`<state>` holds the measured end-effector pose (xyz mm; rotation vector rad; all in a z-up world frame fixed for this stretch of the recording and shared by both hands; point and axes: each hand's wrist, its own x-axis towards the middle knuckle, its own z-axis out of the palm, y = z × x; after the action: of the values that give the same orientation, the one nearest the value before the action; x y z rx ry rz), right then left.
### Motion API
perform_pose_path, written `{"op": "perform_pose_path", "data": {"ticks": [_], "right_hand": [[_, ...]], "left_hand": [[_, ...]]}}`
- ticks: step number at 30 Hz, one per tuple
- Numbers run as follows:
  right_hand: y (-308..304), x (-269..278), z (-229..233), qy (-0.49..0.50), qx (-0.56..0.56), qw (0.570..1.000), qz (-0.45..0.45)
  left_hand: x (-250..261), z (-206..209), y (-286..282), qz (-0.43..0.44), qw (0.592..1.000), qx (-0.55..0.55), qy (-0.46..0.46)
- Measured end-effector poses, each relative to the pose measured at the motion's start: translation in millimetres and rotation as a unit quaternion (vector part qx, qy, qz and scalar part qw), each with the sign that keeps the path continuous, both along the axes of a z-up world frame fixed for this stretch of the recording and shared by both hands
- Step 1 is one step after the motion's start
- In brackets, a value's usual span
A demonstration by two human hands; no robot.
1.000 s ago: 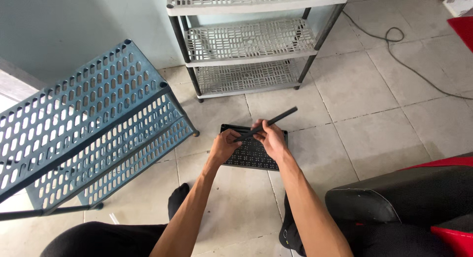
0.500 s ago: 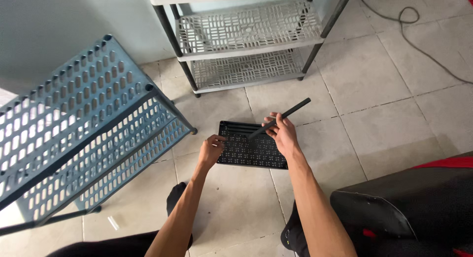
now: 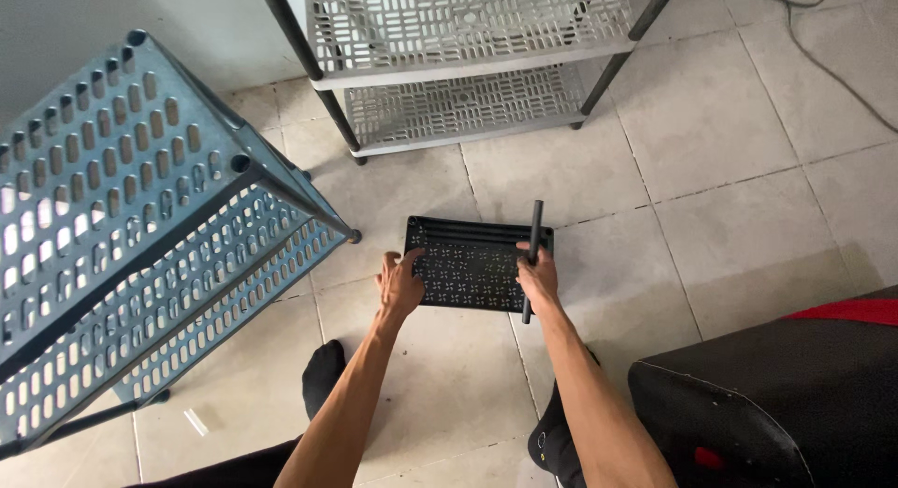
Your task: The person sits on the floor assembling a small blue plastic shelving rack. They insert metal leg tubes into the corner sockets of the perforated shelves, press the shelves together, flip and reposition the unit, then begin fitting tubes into a black tray piece on the floor.
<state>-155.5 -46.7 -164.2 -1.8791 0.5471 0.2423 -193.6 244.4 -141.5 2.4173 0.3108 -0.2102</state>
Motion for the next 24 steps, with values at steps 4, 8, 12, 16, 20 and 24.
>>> {"op": "perform_pose_path", "data": {"ticks": [4, 8, 12, 16, 20, 24], "right_hand": [[6, 5, -7, -0.059, -0.167, 0.974, 0.142], [14, 4, -27, -0.129, -0.241, 0.943, 0.188], [20, 5, -36, -0.019, -0.234, 0.954, 0.188], [25, 13, -26, -0.035, -0.227, 0.965, 0.123], [27, 16, -1, -0.106, -0.195, 0.974, 0.050], [29, 21, 17, 0.042, -0.043, 0.995, -0.077]], "left_hand": [[8, 7, -16, -0.044, 0.997, 0.056, -0.037], [11, 3, -26, -0.079, 0.996, 0.030, -0.022], [15, -5, -33, -0.113, 0.991, 0.045, -0.058], [30, -2, -41, -0.167, 0.982, 0.085, -0.038], [47, 7, -58, -0.235, 0.965, 0.111, -0.046], [61, 3, -78, -0.264, 0.949, 0.165, -0.046]]}}
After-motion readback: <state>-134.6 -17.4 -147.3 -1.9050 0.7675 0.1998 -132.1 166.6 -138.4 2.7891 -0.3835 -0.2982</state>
